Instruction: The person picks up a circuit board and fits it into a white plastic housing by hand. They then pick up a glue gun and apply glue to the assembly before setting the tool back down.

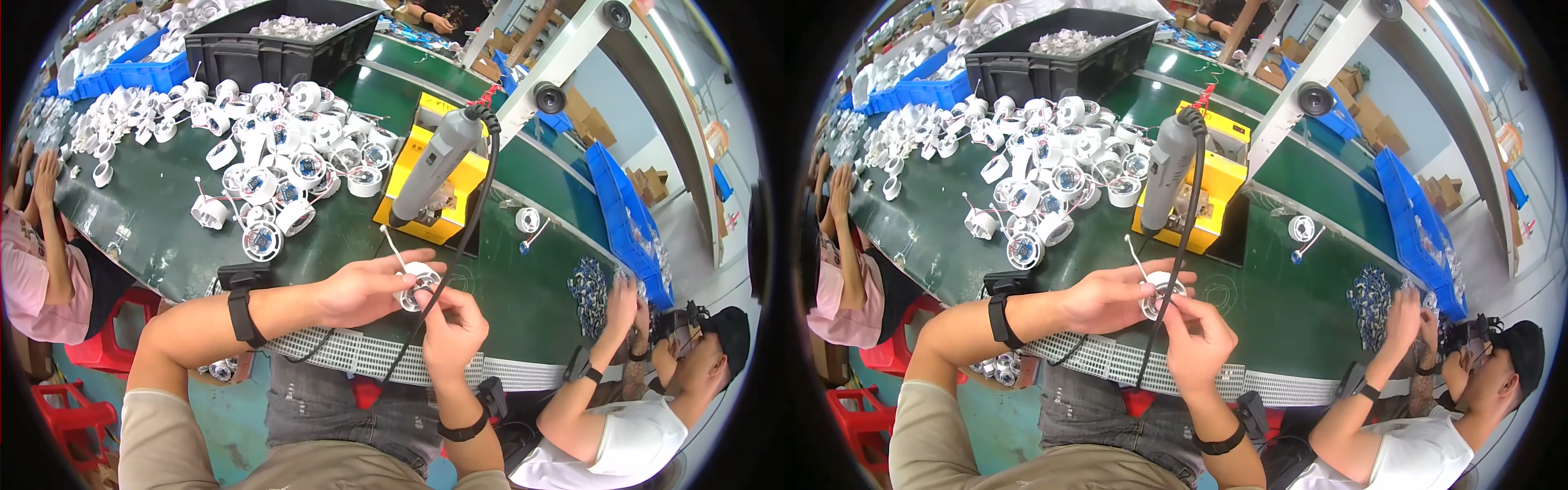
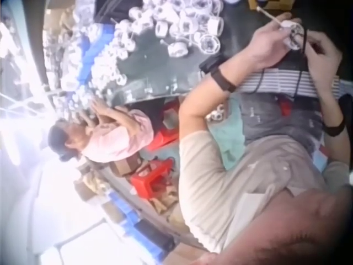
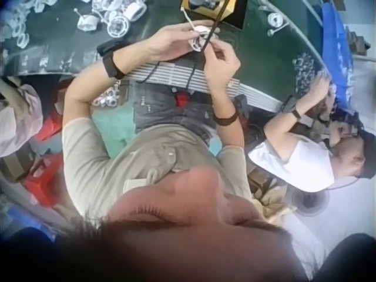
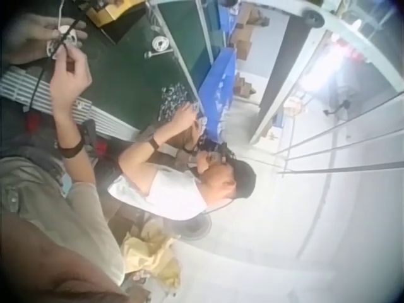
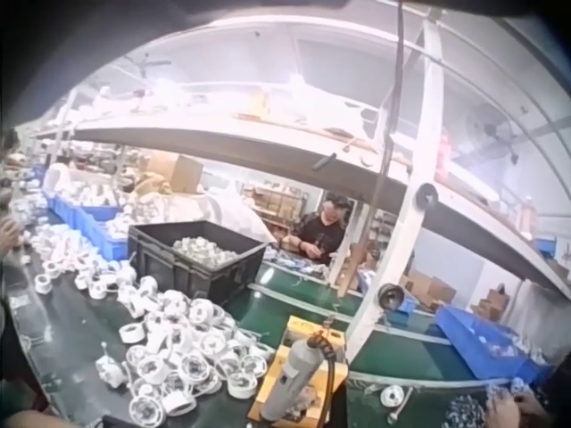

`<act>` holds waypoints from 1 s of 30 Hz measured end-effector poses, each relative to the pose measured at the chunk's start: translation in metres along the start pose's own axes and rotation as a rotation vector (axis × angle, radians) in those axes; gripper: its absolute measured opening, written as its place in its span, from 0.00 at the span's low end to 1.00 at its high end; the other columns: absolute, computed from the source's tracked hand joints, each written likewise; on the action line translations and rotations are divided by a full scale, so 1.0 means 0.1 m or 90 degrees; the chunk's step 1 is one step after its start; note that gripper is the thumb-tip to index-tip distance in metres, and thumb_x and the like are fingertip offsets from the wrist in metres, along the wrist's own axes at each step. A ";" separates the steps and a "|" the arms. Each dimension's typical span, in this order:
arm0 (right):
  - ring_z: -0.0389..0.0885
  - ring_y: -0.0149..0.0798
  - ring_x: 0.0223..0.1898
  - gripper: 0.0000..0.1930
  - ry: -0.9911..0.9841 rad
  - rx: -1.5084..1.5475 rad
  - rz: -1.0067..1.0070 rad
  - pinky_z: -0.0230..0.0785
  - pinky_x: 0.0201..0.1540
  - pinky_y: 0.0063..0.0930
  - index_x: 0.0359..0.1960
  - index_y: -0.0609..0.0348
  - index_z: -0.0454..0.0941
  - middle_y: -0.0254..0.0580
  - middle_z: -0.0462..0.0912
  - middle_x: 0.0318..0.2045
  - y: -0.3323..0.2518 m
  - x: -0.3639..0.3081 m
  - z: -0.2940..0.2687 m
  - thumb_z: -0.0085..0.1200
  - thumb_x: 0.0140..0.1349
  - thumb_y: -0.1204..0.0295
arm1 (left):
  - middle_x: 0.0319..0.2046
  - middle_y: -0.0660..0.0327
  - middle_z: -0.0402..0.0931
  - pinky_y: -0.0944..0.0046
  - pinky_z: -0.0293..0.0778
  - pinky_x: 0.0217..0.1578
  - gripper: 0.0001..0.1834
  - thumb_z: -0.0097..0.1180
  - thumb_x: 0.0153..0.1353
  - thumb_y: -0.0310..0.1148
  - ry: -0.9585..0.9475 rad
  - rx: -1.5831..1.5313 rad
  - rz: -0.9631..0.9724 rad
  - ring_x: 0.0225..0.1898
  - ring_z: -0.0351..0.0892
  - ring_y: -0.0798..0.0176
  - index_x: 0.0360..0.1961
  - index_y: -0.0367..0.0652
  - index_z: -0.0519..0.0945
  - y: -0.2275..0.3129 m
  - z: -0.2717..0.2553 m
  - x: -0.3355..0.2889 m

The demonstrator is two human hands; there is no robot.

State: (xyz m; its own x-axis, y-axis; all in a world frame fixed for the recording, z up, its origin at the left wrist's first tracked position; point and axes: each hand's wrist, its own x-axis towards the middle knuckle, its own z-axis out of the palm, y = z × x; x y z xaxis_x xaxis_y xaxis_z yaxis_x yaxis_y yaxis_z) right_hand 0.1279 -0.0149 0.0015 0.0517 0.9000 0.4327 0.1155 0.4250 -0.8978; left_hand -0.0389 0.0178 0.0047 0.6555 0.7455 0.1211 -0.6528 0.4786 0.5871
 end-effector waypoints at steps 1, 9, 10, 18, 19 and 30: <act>0.79 0.29 0.32 0.10 -0.002 0.000 0.001 0.72 0.37 0.19 0.39 0.70 0.77 0.43 0.81 0.35 -0.01 0.01 -0.01 0.63 0.55 0.81 | 0.68 0.54 0.54 0.50 0.51 0.66 0.35 0.46 0.69 0.35 -0.031 -0.007 -0.008 0.67 0.56 0.57 0.71 0.42 0.43 0.00 0.00 0.00; 0.79 0.34 0.41 0.17 -0.047 0.080 0.093 0.74 0.43 0.25 0.46 0.67 0.71 0.40 0.78 0.38 -0.06 0.14 0.00 0.61 0.56 0.82 | 0.66 0.57 0.56 0.54 0.49 0.67 0.34 0.41 0.72 0.36 -0.025 0.154 0.001 0.67 0.54 0.63 0.73 0.48 0.41 -0.02 0.10 -0.04; 0.80 0.33 0.39 0.16 -0.070 0.144 0.174 0.75 0.43 0.24 0.47 0.67 0.71 0.39 0.78 0.37 -0.07 0.14 -0.01 0.58 0.57 0.83 | 0.66 0.58 0.56 0.56 0.49 0.68 0.34 0.41 0.72 0.37 0.014 0.291 -0.010 0.67 0.53 0.65 0.72 0.46 0.39 -0.03 0.12 -0.04; 0.78 0.38 0.44 0.27 -0.004 -0.274 -0.136 0.71 0.48 0.31 0.54 0.69 0.70 0.48 0.78 0.43 -0.09 0.49 0.11 0.64 0.55 0.71 | 0.41 0.52 0.77 0.67 0.83 0.35 0.22 0.54 0.61 0.25 0.222 0.453 -0.016 0.33 0.82 0.63 0.56 0.31 0.67 0.00 -0.04 0.02; 0.77 0.40 0.47 0.35 -0.028 -0.266 -0.164 0.69 0.51 0.34 0.59 0.68 0.63 0.50 0.77 0.46 -0.11 0.61 0.19 0.66 0.52 0.69 | 0.42 0.50 0.76 0.66 0.84 0.37 0.18 0.54 0.59 0.24 0.250 0.399 -0.012 0.37 0.82 0.61 0.51 0.29 0.68 -0.01 -0.06 0.03; 0.66 0.32 0.14 0.23 0.117 0.180 -0.190 0.65 0.19 0.28 0.60 0.61 0.54 0.38 0.67 0.18 -0.34 1.52 0.65 0.44 0.65 0.74 | 0.44 0.56 0.74 0.64 0.83 0.43 0.22 0.43 0.68 0.26 0.311 0.334 -0.096 0.42 0.77 0.64 0.63 0.34 0.64 0.08 -0.02 0.04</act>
State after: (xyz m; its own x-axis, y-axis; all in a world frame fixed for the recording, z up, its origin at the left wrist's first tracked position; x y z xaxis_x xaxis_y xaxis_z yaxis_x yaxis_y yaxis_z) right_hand 0.0678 0.1140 0.0924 0.2353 0.7132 0.6602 -0.1222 0.6956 -0.7079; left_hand -0.0423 0.0261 0.0084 0.3996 0.8696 -0.2900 -0.2208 0.3983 0.8903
